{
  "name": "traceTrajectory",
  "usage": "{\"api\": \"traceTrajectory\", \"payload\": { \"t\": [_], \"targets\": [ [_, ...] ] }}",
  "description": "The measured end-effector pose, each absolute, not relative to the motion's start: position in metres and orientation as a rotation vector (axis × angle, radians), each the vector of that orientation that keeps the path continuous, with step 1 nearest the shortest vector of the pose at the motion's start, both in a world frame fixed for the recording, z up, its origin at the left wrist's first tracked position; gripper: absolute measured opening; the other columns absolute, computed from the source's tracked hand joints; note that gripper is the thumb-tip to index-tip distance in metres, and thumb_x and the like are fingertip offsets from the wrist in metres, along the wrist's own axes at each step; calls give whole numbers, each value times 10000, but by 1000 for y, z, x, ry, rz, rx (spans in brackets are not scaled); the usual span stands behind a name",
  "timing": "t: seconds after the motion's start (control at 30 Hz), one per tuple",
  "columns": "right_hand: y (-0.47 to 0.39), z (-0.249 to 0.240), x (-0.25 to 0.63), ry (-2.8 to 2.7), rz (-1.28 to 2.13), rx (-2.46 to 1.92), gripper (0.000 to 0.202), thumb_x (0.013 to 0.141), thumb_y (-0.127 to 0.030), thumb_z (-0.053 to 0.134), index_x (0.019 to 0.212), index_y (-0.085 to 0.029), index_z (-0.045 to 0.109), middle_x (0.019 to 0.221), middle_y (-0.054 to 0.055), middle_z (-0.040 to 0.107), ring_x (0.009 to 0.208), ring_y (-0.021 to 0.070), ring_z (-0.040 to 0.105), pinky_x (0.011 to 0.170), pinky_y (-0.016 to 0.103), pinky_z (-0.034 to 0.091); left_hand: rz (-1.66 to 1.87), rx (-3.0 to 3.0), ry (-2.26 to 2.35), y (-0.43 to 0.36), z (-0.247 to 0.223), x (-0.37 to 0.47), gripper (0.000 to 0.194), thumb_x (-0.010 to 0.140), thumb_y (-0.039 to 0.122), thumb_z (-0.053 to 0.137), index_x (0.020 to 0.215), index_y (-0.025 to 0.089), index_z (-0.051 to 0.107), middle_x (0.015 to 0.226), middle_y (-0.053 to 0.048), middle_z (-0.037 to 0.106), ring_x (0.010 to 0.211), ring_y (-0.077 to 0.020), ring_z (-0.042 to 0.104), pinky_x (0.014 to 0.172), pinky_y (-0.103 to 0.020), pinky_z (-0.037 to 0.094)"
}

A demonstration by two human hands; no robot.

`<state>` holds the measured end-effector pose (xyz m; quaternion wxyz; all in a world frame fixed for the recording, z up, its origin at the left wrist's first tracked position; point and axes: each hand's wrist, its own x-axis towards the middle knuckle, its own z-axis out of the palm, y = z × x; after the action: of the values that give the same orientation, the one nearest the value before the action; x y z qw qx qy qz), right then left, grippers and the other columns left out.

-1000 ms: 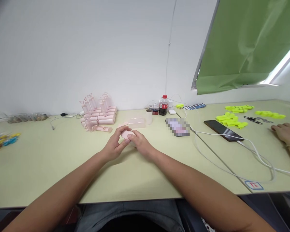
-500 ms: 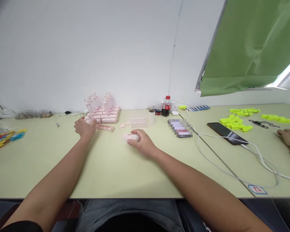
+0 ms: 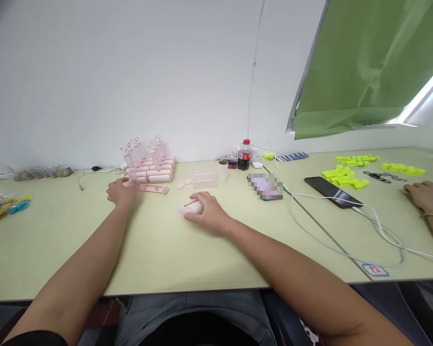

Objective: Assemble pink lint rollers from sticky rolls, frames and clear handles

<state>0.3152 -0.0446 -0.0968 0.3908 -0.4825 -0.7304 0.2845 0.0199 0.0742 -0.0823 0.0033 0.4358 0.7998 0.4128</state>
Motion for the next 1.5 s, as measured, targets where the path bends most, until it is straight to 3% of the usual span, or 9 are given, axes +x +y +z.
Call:
{"api": "traceTrajectory", "payload": {
  "t": [0.2,0.3,0.43,0.77,0.87,1.0,1.27,1.4,1.5],
  "targets": [
    [-39,-88,319,-1178,1493,-799,522,795,-641,523,1081,-210,594,1019,93,668,925,274,623,777,424,504,1760,1709,1908,54,-68,45,187,825,299,592,967,188,543,958,-54,635,913,-195,601,849,-325,466],
    [-38,-77,327,-951,1783,-636,644,861,-724,300,1065,-187,591,1020,142,691,866,288,655,662,428,529,1509,2053,1336,27,-65,75,212,830,353,608,960,199,545,740,16,564,653,-129,532,630,-250,431],
    [-35,-72,338,-900,1901,-635,800,858,-791,120,968,-162,602,916,163,705,759,284,679,588,406,529,1113,2386,891,-7,-62,105,276,882,402,582,1070,200,590,653,41,500,549,-97,427,555,-234,356],
    [-28,-77,342,-973,1860,-881,892,809,-852,56,1015,-171,594,853,122,706,666,255,693,476,345,525,1032,2426,897,-11,-66,110,318,890,439,573,1075,188,631,677,27,542,549,-91,433,557,-239,357],
    [-25,-79,346,-1106,1733,-1064,683,857,-789,303,1002,-179,574,783,90,688,596,209,663,416,285,494,1028,2376,920,-9,-69,111,307,899,434,555,1071,186,614,693,27,552,547,-89,444,556,-236,362],
    [-17,-85,352,-1338,1326,-1424,418,776,-405,723,1076,-207,510,628,-18,605,436,116,533,321,186,332,1019,2356,970,-6,-72,111,319,879,449,574,1058,190,621,718,22,575,561,-94,461,560,-238,373],
    [-10,-86,373,-1621,1132,-1680,272,699,-380,739,869,-173,689,507,-30,540,388,87,410,377,216,245,1012,2313,1029,-1,-74,108,331,851,459,597,1039,193,657,713,18,598,548,-102,463,552,-247,389],
    [-9,-84,378,-1639,890,-1662,323,623,-370,787,892,-200,726,831,58,682,683,182,583,545,258,389,1084,2318,1051,2,-74,108,306,831,457,627,985,200,690,776,-13,610,623,-127,502,600,-264,412],
    [-10,-79,375,-1619,628,-1660,418,624,-386,785,994,-205,716,973,87,658,824,224,576,672,298,419,1218,2290,1104,3,-72,109,287,790,458,680,917,203,720,752,-13,558,658,-139,499,623,-273,412]
  ]
}}
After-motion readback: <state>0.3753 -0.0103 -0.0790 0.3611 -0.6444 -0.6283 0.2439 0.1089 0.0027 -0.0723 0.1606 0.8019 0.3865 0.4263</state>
